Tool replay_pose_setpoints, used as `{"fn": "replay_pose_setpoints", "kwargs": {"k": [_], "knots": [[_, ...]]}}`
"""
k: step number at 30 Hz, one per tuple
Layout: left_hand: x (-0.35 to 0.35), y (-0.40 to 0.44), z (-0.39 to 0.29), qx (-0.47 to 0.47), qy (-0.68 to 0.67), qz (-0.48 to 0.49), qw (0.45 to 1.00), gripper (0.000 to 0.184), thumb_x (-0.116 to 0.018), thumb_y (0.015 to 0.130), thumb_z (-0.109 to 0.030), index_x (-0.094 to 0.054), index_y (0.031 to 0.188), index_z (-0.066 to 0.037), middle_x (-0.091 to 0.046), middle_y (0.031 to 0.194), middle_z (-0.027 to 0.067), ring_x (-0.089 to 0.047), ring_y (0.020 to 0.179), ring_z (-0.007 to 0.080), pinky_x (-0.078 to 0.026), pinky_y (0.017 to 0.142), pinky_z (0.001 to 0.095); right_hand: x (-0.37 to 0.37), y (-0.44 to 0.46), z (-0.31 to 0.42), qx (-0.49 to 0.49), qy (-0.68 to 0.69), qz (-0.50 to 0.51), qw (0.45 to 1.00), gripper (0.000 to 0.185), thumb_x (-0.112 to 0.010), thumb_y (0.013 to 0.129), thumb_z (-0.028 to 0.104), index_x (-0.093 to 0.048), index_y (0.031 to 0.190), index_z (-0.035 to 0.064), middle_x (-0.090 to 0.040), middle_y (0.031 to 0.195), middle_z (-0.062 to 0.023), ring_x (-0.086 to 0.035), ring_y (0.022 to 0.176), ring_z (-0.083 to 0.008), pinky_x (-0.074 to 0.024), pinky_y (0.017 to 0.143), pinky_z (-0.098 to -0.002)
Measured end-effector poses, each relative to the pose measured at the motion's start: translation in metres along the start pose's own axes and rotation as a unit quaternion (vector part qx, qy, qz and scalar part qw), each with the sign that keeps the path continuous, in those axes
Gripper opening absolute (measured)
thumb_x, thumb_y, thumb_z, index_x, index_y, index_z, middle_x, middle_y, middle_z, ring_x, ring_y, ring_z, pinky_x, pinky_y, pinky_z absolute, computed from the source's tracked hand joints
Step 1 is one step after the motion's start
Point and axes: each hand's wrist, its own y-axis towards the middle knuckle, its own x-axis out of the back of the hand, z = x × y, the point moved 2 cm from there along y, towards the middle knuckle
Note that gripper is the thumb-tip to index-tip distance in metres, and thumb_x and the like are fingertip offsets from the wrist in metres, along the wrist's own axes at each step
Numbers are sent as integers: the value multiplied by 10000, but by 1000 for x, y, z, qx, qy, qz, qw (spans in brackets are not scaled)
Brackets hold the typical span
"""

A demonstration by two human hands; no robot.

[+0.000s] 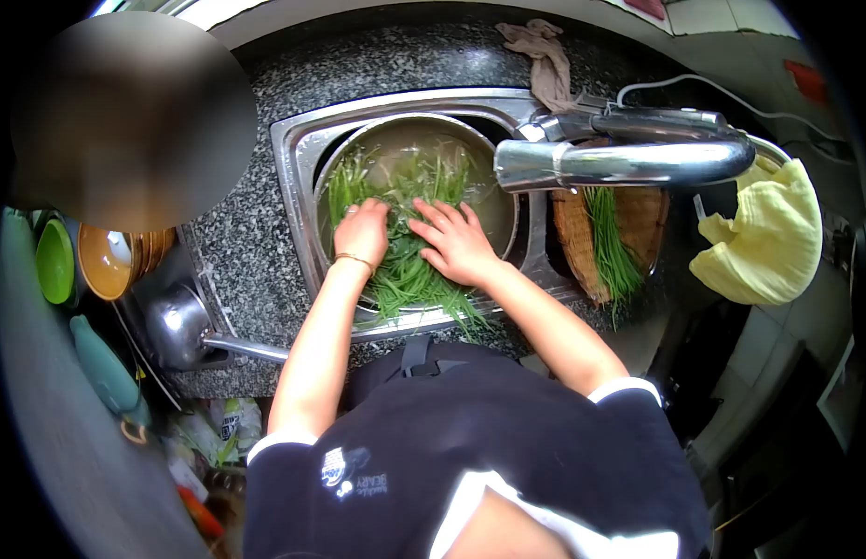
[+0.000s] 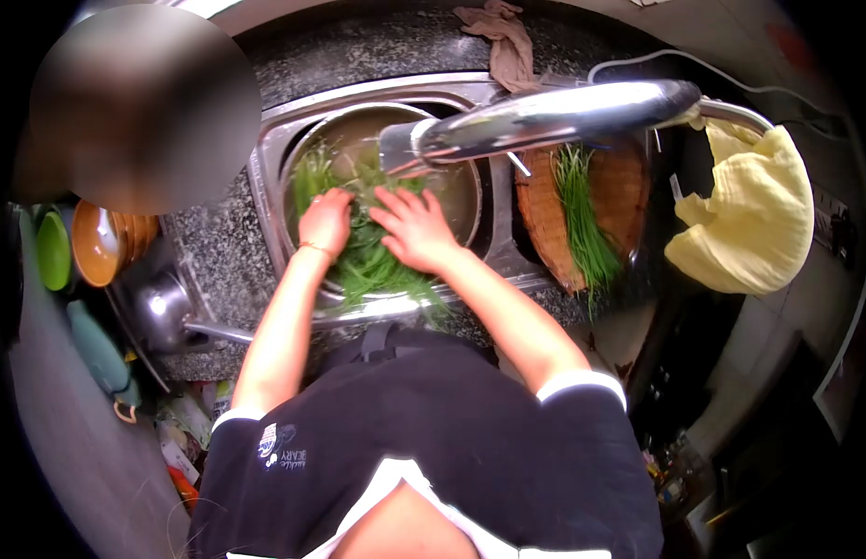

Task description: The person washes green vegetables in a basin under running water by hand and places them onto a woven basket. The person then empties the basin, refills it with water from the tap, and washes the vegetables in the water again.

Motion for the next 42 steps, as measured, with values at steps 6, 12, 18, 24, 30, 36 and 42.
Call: {"fn": "replay_pose_setpoints", "kwargs": {"k": [6,12,18,24,30,36,42], "knots": [[-9,0,-46,-23,-92,-97,991,195,-555,860,-239,-588,996,-104,-581,942,113,-623,709,331,-513,616,436,-10,-7,-43,-395,434,-140,797,380,-530,829,54,-452,1200,25,-498,1161,-139,-511,1006,-211,-424,859,-315],[-56,25,-33,227,-442,-27,867,418,-516,893,-332,-527,1122,18,-565,1104,214,-577,970,298,-424,874,375,-56,20,-39,-410,660,-119,618,347,-467,891,92,-417,1226,17,-504,1216,-123,-451,1131,-230,-352,953,-371],[-27,14,-23,285,-616,68,731,435,-555,895,-323,-485,1148,24,-601,1004,121,-569,920,208,-448,811,294,-24,16,6,-316,542,18,779,428,-500,884,77,-408,1287,-34,-543,1184,-143,-520,1076,-198,-410,918,-296],[-38,-2,21,292,-795,112,521,234,-426,916,-150,-550,1046,0,-629,935,115,-616,835,219,-507,760,335,9,3,30,-215,457,-30,862,201,-584,833,116,-640,975,-14,-601,1012,-144,-589,931,-202,-463,829,-308],[5,-12,-1,233,-824,139,498,397,-345,939,-287,-538,1128,3,-626,1022,140,-617,904,244,-506,818,368,8,29,9,-300,451,-69,838,375,-627,846,193,-533,1129,-35,-591,1056,-118,-558,947,-161,-438,856,-284],[1,-15,-10,208,-768,114,595,321,-440,950,-231,-535,1162,-10,-605,1094,82,-577,985,167,-449,886,300,-6,52,25,-296,562,-9,773,524,-634,831,136,-391,1240,-82,-591,1065,-168,-573,984,-205,-456,862,-311],[11,-14,11,194,-306,17,932,280,-509,886,-227,-615,992,10,-618,953,106,-560,906,254,-425,837,353,-11,53,-14,-259,408,-100,870,304,-534,739,21,-570,1037,-27,-626,878,-155,-603,825,-207,-464,758,-301]]}}
